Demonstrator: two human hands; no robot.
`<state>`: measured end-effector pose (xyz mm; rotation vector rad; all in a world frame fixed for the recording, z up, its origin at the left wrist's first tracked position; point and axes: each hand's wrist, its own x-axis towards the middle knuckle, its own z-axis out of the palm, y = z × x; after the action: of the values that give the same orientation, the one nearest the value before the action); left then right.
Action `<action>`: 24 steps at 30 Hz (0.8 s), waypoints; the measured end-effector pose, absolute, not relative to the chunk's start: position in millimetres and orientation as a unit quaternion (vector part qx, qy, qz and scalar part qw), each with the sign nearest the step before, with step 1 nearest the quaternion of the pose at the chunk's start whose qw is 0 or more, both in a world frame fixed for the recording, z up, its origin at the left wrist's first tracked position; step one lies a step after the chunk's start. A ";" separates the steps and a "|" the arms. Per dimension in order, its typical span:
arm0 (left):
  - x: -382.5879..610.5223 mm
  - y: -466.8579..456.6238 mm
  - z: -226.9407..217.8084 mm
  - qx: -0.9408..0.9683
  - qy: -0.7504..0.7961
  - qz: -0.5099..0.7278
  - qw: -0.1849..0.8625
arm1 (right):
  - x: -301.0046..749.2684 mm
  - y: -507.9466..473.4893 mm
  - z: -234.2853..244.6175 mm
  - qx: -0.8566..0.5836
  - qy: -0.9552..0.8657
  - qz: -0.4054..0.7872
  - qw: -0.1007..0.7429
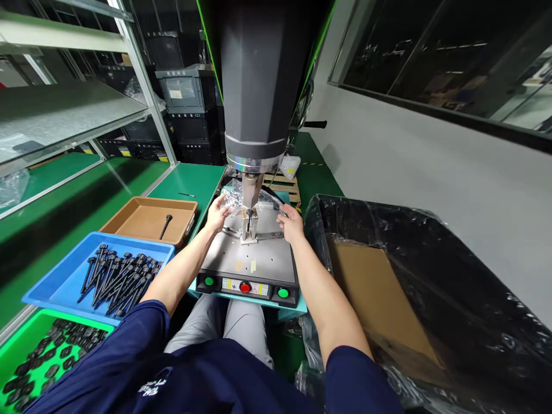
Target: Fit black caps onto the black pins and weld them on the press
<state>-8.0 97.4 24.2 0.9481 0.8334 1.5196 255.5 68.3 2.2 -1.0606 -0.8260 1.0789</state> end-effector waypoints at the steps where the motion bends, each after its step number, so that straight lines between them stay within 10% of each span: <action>1: -6.0 93.7 24.2 0.399 0.350 0.643 0.553 | 256.8 68.5 2.7 -0.470 -0.364 0.469 0.653; 24: -25.0 69.8 20.9 0.373 0.437 0.569 0.588 | 249.8 59.3 4.0 -0.467 -0.355 0.460 0.667</action>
<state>-25.0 69.8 20.9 0.8700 1.0188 1.3244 249.8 59.3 4.0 -1.0534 -0.8003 1.0378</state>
